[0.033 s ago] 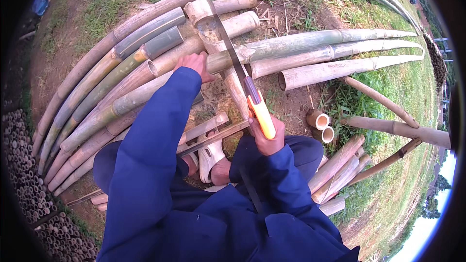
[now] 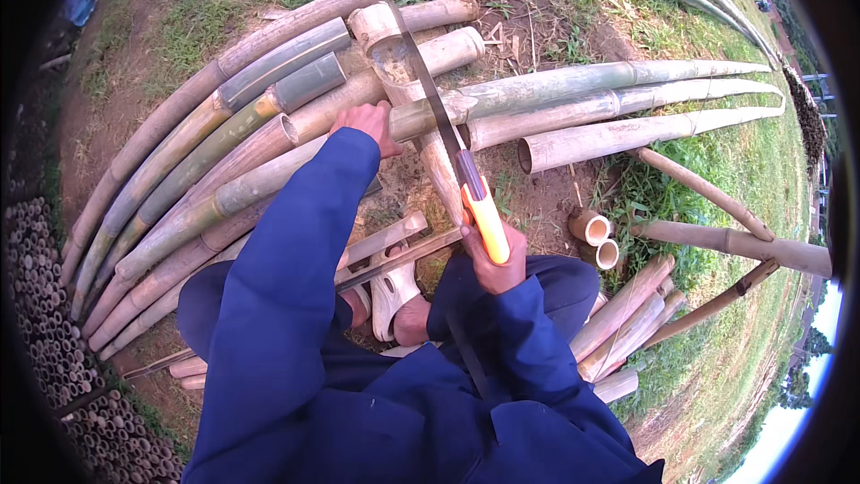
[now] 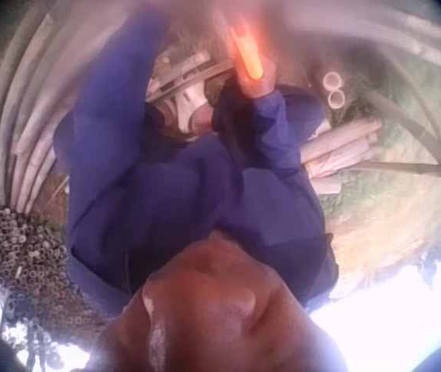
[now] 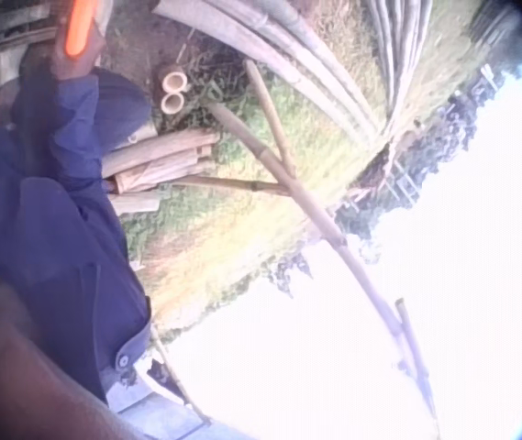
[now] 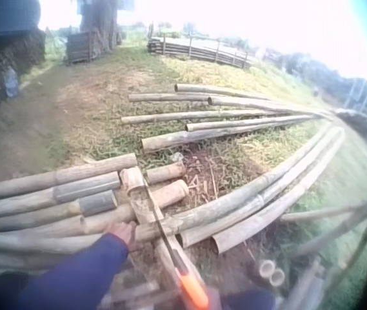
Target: The person sits on the ground and uses a hand saw to cut bamboo poles into shorter sections. They repeatedly position a bamboo pole on a makeshift support, saw through it, and then move the cut pieces aside.
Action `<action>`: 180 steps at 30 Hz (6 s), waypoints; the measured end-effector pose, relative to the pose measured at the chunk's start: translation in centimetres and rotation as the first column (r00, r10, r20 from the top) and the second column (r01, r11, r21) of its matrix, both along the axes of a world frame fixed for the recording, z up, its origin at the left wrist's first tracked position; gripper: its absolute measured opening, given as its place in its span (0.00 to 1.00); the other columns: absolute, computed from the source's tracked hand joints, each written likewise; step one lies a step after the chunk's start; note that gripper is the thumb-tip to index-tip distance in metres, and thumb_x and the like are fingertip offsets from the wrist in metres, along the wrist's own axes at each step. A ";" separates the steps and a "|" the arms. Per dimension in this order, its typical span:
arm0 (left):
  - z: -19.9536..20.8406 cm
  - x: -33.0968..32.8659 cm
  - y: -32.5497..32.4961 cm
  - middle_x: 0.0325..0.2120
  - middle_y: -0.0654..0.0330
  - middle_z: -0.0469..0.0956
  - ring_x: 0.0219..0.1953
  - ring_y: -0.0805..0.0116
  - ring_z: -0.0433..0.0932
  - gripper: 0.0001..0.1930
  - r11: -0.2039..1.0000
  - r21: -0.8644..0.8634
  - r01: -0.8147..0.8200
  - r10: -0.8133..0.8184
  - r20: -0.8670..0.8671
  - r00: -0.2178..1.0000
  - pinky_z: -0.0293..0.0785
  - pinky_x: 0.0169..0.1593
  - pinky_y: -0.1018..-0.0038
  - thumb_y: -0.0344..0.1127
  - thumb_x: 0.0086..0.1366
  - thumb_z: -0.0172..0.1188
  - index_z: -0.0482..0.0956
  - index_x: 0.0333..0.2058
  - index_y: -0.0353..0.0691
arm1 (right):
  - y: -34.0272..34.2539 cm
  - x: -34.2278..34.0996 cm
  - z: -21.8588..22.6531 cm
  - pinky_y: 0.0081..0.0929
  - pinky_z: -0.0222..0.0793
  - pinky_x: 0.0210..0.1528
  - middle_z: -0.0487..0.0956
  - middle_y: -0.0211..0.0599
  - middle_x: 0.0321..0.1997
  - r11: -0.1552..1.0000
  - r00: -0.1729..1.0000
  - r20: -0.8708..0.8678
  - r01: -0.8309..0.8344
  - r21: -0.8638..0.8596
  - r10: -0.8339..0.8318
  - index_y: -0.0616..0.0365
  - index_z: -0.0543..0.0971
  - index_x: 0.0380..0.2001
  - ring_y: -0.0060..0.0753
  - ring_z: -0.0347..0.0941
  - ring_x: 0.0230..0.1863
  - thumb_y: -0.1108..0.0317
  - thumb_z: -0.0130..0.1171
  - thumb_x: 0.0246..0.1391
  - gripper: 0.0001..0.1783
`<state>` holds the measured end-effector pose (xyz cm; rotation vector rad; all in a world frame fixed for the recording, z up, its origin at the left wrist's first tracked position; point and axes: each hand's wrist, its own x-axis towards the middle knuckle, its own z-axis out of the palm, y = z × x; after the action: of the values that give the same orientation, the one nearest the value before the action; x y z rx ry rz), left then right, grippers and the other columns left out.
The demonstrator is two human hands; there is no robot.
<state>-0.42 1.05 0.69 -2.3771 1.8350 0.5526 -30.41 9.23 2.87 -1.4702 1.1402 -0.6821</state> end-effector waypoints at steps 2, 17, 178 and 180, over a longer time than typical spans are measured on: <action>-1.0 0.0 0.7 0.37 0.46 0.86 0.44 0.45 0.86 0.33 0.999 -0.033 -0.024 0.023 -0.034 0.999 0.80 0.52 0.54 0.54 0.49 0.75 0.79 0.46 0.36 | 0.0 -0.1 -2.5 0.23 0.73 0.38 0.83 0.31 0.34 1.000 0.998 0.059 0.021 -0.014 -0.021 0.68 0.83 0.46 0.18 0.74 0.33 0.74 0.67 0.61 0.12; 0.9 0.6 2.5 0.35 0.45 0.86 0.43 0.51 0.86 0.35 0.999 -0.020 0.034 -0.035 -0.029 0.999 0.57 0.74 0.55 0.57 0.46 0.75 0.82 0.45 0.34 | 0.3 -1.0 1.6 0.25 0.70 0.32 0.79 0.34 0.25 0.993 0.997 0.018 -0.074 -0.097 0.076 0.67 0.82 0.40 0.21 0.71 0.27 0.72 0.67 0.61 0.09; -1.1 4.2 8.4 0.42 0.48 0.86 0.47 0.50 0.86 0.36 0.989 -0.045 -0.144 0.149 0.115 0.982 0.81 0.54 0.59 0.60 0.51 0.75 0.79 0.50 0.39 | 13.9 -6.8 8.4 0.28 0.78 0.49 0.87 0.45 0.42 0.987 0.980 -0.122 -0.161 -0.012 0.159 0.65 0.80 0.57 0.32 0.85 0.45 0.74 0.65 0.61 0.21; -0.2 3.8 7.4 0.42 0.48 0.86 0.47 0.50 0.86 0.36 0.986 -0.039 -0.164 0.167 0.100 0.981 0.81 0.54 0.59 0.60 0.52 0.75 0.79 0.50 0.39 | 13.9 -7.6 8.7 0.28 0.78 0.47 0.87 0.44 0.41 0.979 0.974 -0.170 -0.170 -0.108 0.151 0.65 0.80 0.57 0.33 0.86 0.43 0.75 0.66 0.59 0.22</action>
<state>3.34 8.46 0.44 -2.5430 1.6256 0.4089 -37.99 23.14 11.56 -1.7273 1.1022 -0.5355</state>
